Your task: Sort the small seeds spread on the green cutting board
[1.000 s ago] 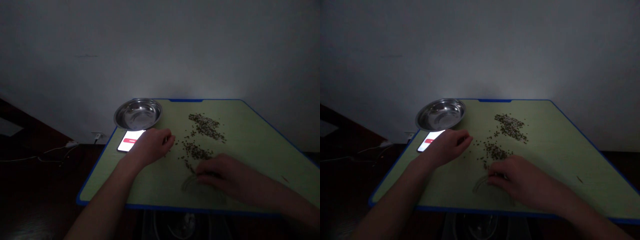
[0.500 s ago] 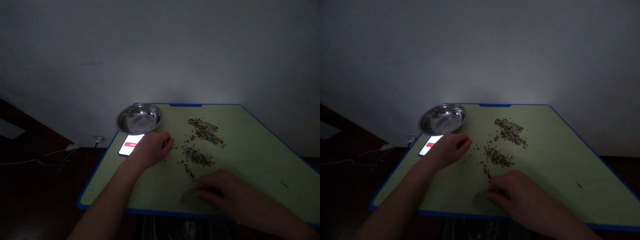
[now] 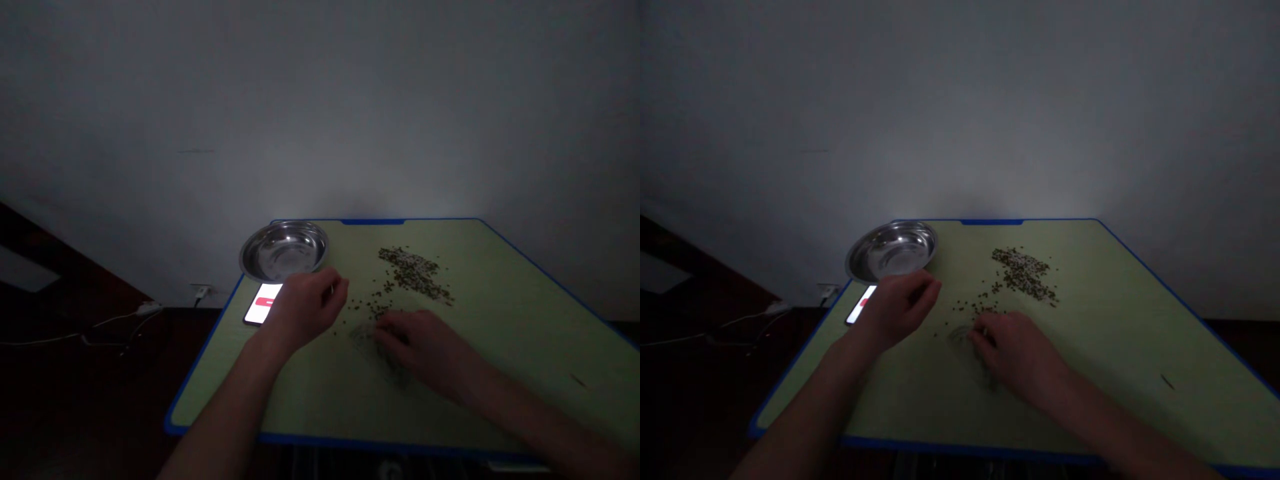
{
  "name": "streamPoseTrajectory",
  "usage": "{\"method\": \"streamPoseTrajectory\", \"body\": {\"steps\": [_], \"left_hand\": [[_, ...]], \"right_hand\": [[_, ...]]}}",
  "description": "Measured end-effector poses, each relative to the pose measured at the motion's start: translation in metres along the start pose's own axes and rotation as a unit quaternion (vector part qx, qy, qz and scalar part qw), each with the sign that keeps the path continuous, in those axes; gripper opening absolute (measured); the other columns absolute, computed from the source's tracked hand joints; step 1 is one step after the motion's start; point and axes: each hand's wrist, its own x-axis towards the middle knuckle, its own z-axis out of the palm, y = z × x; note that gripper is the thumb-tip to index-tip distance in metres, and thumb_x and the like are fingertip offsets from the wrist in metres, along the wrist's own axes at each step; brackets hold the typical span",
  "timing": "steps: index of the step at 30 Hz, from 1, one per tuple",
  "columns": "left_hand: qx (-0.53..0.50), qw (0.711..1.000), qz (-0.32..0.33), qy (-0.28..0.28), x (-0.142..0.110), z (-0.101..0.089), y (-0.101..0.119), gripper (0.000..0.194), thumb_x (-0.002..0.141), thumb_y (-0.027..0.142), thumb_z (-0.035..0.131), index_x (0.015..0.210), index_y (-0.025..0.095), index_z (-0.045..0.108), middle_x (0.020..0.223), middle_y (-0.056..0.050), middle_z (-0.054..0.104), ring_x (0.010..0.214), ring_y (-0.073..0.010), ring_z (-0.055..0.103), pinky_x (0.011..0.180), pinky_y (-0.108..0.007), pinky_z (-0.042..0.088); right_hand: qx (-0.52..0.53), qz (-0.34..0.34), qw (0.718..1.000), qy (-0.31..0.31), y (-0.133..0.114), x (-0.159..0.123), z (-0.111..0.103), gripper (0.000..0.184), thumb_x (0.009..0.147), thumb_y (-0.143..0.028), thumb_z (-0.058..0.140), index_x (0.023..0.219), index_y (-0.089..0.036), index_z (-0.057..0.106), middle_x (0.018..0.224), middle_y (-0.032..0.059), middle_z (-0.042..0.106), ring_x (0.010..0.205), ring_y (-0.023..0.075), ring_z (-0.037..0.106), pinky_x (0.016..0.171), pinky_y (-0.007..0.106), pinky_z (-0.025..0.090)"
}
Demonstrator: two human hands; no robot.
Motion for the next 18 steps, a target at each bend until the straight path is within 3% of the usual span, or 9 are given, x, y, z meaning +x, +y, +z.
{"method": "streamPoseTrajectory", "body": {"steps": [8,12,15,18], "left_hand": [[-0.012,1.000,0.002,0.001,0.000,0.000,-0.001,0.030,0.087,0.027,0.047,0.059,0.016,0.047,0.048,0.006,0.040,0.045,-0.0060,0.035,0.049,-0.024,0.022],[-0.020,1.000,-0.004,-0.006,-0.001,0.001,-0.002,0.029,0.087,0.027,0.047,0.060,0.017,0.047,0.048,0.006,0.038,0.044,-0.0061,0.034,0.049,-0.024,0.021],[-0.020,1.000,-0.010,-0.014,0.000,0.001,-0.002,0.029,0.087,0.028,0.046,0.061,0.017,0.047,0.049,0.006,0.039,0.045,-0.0063,0.035,0.049,-0.024,0.021],[-0.019,0.999,-0.016,-0.024,0.000,0.000,-0.001,0.030,0.088,0.028,0.045,0.060,0.017,0.046,0.049,0.006,0.040,0.045,-0.0064,0.035,0.049,-0.025,0.020]], "right_hand": [[-0.030,0.048,0.998,0.040,0.044,0.005,-0.017,0.027,0.089,-0.032,0.046,0.078,-0.020,0.067,0.068,0.0031,0.068,0.061,0.0176,0.060,0.056,0.028,0.037],[-0.064,0.065,0.994,0.063,0.068,0.006,-0.031,0.032,0.089,-0.036,0.042,0.071,-0.020,0.063,0.061,0.0025,0.064,0.055,0.0179,0.058,0.053,0.028,0.036],[-0.055,0.063,0.994,0.069,0.071,0.008,-0.038,0.033,0.088,-0.038,0.041,0.067,-0.021,0.060,0.058,0.0019,0.062,0.054,0.0178,0.057,0.052,0.028,0.036],[-0.011,0.063,0.996,0.056,0.059,0.013,-0.037,0.032,0.088,-0.039,0.042,0.071,-0.021,0.062,0.062,0.0022,0.064,0.055,0.0170,0.057,0.053,0.027,0.037]]}}
